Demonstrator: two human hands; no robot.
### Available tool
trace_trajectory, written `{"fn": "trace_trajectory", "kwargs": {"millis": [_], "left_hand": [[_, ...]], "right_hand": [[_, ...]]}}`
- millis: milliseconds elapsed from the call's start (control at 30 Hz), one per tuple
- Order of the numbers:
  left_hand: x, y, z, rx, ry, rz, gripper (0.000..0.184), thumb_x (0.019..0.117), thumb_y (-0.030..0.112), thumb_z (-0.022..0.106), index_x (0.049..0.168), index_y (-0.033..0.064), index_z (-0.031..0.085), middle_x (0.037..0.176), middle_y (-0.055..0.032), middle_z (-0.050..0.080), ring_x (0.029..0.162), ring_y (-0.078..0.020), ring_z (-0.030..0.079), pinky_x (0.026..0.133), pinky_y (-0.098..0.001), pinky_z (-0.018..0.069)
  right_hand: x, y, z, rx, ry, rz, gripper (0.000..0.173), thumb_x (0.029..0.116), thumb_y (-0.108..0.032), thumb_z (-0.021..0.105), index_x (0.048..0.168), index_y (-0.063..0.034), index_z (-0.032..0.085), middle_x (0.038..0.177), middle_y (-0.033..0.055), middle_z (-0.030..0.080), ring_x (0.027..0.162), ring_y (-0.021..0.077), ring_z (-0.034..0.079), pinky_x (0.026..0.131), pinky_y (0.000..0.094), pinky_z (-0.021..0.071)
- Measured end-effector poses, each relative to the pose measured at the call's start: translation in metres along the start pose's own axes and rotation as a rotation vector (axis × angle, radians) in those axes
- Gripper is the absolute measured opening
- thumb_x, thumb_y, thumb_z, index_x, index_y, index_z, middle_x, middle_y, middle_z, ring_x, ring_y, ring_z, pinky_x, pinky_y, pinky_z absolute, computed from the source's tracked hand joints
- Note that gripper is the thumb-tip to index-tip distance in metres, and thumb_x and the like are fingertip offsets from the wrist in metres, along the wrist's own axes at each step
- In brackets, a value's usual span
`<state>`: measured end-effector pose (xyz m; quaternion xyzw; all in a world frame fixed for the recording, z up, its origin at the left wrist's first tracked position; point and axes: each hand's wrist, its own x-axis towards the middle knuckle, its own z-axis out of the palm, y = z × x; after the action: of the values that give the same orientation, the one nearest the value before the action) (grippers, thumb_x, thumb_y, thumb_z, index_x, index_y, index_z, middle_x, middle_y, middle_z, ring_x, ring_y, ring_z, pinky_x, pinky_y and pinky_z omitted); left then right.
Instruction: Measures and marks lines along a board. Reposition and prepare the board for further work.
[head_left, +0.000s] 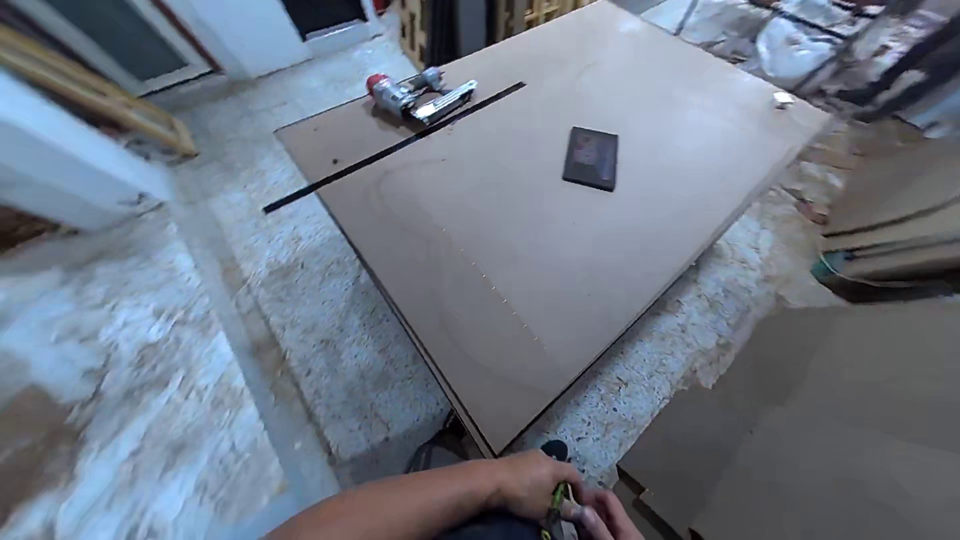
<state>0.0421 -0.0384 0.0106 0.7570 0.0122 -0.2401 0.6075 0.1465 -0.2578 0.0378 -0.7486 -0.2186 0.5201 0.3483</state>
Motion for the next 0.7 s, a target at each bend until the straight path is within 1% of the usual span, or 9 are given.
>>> {"fn": "trace_trajectory", "kwargs": {"millis": [67,133,200,267,400,467,533,633,700], "left_hand": [[0.008,0.011,0.009,-0.061,0.140,-0.067,0.036,0.1049,0.037,0.060,0.126,0.0077,0.064,0.108,-0.0169,0.072,0.101,-0.0335,0.070,0.092,-0.0607,0.0547],[0.012,0.022,0.016,-0.142,0.322,-0.155,0.031,0.1023,0.030,0.063,0.123,0.0061,0.064,0.105,-0.0175,0.071,0.099,-0.0334,0.070,0.090,-0.0590,0.0551],[0.014,0.026,0.023,-0.249,0.508,-0.219,0.029,0.0995,0.025,0.066,0.122,0.0077,0.065,0.106,-0.0151,0.071,0.099,-0.0298,0.070,0.090,-0.0554,0.0557],[0.013,0.025,0.032,-0.376,0.634,-0.280,0.029,0.0979,0.023,0.067,0.123,0.0084,0.066,0.108,-0.0127,0.071,0.100,-0.0258,0.069,0.093,-0.0511,0.0557],[-0.007,0.017,0.049,-0.521,0.770,-0.362,0.035,0.0931,0.028,0.073,0.120,0.0064,0.066,0.105,-0.0126,0.071,0.095,-0.0237,0.069,0.089,-0.0476,0.0567],[-0.018,0.005,0.055,-0.532,0.841,-0.333,0.039,0.0910,0.029,0.075,0.118,0.0038,0.065,0.102,-0.0126,0.071,0.093,-0.0225,0.070,0.089,-0.0454,0.0575],[-0.029,-0.005,0.058,-0.567,0.915,-0.289,0.038,0.0888,0.032,0.077,0.112,0.0041,0.067,0.096,-0.0099,0.071,0.089,-0.0193,0.070,0.085,-0.0426,0.0582],[-0.041,-0.021,0.051,-0.665,1.027,-0.161,0.031,0.0869,0.033,0.078,0.100,0.0064,0.067,0.085,-0.0048,0.069,0.077,-0.0143,0.066,0.075,-0.0374,0.0570],[-0.048,-0.033,0.041,-0.746,1.111,-0.054,0.026,0.0883,0.029,0.076,0.094,0.0065,0.065,0.078,-0.0037,0.066,0.069,-0.0143,0.065,0.067,-0.0351,0.0561]], "right_hand": [[0.025,-0.013,-0.029,-0.127,-0.117,-0.017,0.052,0.1055,-0.049,0.054,0.133,-0.0052,0.056,0.097,0.0075,0.076,0.081,0.0193,0.072,0.076,0.0444,0.0609],[0.053,-0.022,-0.051,-0.223,-0.244,-0.062,0.055,0.1039,-0.056,0.053,0.131,-0.0089,0.057,0.093,0.0034,0.075,0.076,0.0166,0.071,0.072,0.0424,0.0607],[0.081,-0.031,-0.064,-0.301,-0.371,-0.108,0.058,0.1018,-0.061,0.054,0.130,-0.0108,0.058,0.089,0.0025,0.073,0.071,0.0162,0.069,0.067,0.0412,0.0598],[0.106,-0.043,-0.069,-0.396,-0.501,-0.125,0.057,0.1005,-0.063,0.054,0.129,-0.0134,0.059,0.085,0.0020,0.071,0.068,0.0165,0.068,0.065,0.0410,0.0593],[0.136,-0.075,-0.048,-0.680,-0.732,-0.170,0.058,0.1023,-0.067,0.045,0.129,-0.0179,0.060,0.093,0.0031,0.072,0.083,0.0187,0.071,0.078,0.0467,0.0598],[0.145,-0.089,-0.029,-0.790,-0.817,-0.223,0.058,0.1045,-0.066,0.039,0.130,-0.0178,0.060,0.100,0.0052,0.072,0.094,0.0209,0.071,0.087,0.0507,0.0579],[0.152,-0.100,-0.013,-0.831,-0.878,-0.265,0.059,0.1058,-0.065,0.035,0.130,-0.0173,0.060,0.103,0.0063,0.072,0.099,0.0218,0.071,0.090,0.0515,0.0567],[0.165,-0.117,0.002,-0.822,-0.931,-0.308,0.058,0.1066,-0.064,0.035,0.130,-0.0173,0.059,0.099,0.0068,0.071,0.095,0.0224,0.071,0.088,0.0515,0.0569],[0.180,-0.125,0.009,-0.829,-0.932,-0.319,0.057,0.1056,-0.066,0.037,0.133,-0.0213,0.059,0.097,0.0052,0.071,0.091,0.0219,0.071,0.085,0.0519,0.0573]]}}
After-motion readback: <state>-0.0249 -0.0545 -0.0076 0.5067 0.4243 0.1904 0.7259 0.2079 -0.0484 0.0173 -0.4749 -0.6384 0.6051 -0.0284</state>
